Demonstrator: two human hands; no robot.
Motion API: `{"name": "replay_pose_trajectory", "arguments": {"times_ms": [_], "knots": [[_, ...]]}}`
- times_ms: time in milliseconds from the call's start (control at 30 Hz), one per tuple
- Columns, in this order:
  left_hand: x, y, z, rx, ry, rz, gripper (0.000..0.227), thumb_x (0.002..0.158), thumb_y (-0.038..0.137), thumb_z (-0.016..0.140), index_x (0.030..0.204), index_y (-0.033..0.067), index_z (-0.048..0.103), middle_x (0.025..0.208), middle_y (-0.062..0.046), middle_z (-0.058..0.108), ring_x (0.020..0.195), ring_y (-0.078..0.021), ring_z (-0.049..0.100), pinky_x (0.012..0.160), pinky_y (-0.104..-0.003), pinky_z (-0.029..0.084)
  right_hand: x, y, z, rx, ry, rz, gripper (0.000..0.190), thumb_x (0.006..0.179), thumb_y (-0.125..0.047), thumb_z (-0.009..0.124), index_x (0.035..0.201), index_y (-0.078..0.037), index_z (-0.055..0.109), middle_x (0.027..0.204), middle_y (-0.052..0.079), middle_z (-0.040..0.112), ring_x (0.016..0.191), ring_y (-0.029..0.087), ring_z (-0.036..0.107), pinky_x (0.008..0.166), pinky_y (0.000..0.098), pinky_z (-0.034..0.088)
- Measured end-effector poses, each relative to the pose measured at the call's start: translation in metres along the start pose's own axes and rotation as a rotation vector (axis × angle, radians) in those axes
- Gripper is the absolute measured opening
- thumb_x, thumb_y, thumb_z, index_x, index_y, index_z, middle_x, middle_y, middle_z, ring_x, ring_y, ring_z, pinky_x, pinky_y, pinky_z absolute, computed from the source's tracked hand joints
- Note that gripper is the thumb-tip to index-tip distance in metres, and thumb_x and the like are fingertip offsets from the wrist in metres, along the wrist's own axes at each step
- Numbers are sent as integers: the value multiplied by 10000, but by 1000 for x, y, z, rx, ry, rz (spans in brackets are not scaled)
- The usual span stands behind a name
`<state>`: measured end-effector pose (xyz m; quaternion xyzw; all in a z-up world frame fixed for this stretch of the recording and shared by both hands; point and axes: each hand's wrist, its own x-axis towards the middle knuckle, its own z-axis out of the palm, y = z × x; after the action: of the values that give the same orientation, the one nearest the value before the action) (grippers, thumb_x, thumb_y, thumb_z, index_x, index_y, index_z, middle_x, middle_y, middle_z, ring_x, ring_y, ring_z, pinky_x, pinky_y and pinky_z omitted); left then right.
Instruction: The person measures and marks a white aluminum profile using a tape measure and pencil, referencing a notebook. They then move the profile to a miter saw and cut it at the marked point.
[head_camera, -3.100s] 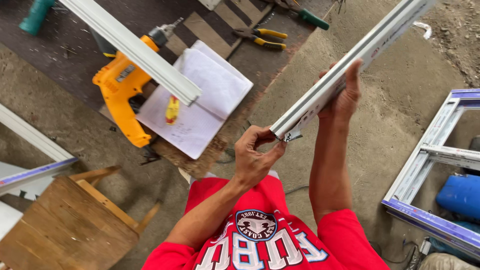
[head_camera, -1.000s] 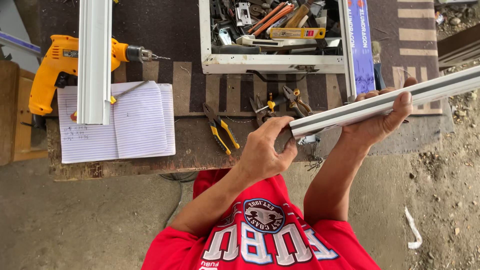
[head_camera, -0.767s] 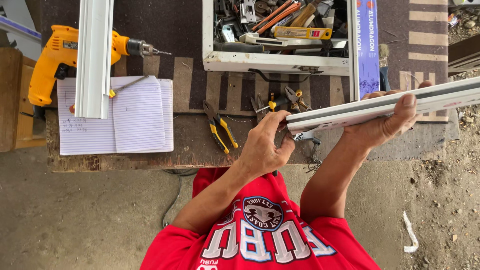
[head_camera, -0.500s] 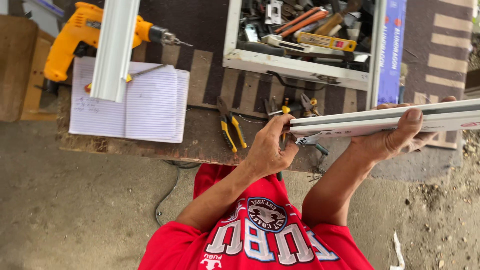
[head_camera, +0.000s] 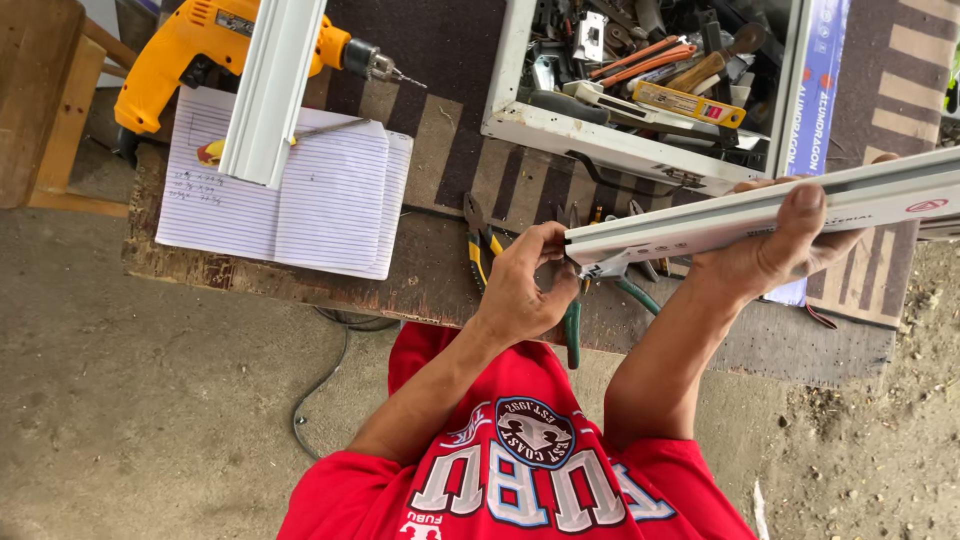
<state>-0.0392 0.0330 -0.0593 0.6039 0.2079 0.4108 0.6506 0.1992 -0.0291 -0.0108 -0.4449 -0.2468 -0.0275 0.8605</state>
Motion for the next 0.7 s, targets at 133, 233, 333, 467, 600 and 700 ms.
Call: {"name": "replay_pose_trajectory", "arguments": {"times_ms": [133, 233, 333, 467, 600, 700], "knots": [[-3, 9, -13, 158, 0, 34, 382, 863, 20, 691, 1226, -15, 575, 1099, -170, 684, 1015, -267, 727, 927, -359, 593, 1, 3, -3, -16, -50, 34, 831, 978, -173, 802, 1599, 12, 281, 814, 118, 643, 616, 247, 709, 554, 397, 639], [2, 16, -23, 162, -30, 17, 389, 875, 44, 696, 1240, -2, 567, 1103, -157, 675, 1009, -254, 723, 917, -351, 594, 7, 9, -3, 29, -65, 47, 799, 996, -202, 774, 1613, 49, 334, 800, 130, 662, 618, 235, 707, 546, 395, 629], [8, 23, -34, 180, -72, 60, 465, 862, 85, 736, 1274, -11, 545, 1126, -157, 671, 1040, -258, 707, 944, -358, 572, 4, 14, -3, 114, -117, 118, 755, 987, -220, 747, 1587, 9, 350, 817, 138, 694, 627, 227, 716, 520, 371, 616], [15, 30, -39, 111, -144, 201, 575, 820, 159, 828, 1303, 15, 552, 1198, -176, 643, 1116, -290, 673, 986, -376, 545, 2, 13, -7, 286, -99, 204, 638, 1005, -242, 695, 1526, 11, 425, 866, 135, 724, 627, 207, 719, 476, 302, 580], [16, 31, -31, 61, -152, 78, 405, 892, 198, 847, 1240, 97, 665, 1195, -85, 715, 1086, -232, 751, 961, -335, 610, 1, 18, -15, 323, -86, 238, 533, 1030, -269, 658, 1443, 35, 510, 899, 184, 739, 671, 222, 745, 538, 312, 608], [20, 26, -27, 214, -104, 220, 429, 831, 206, 865, 1193, 78, 675, 1144, -82, 722, 1027, -272, 725, 917, -368, 566, 2, 22, -25, 441, -94, 305, 514, 1020, -284, 638, 1411, 38, 553, 907, 207, 742, 715, 236, 761, 602, 309, 629]]}}
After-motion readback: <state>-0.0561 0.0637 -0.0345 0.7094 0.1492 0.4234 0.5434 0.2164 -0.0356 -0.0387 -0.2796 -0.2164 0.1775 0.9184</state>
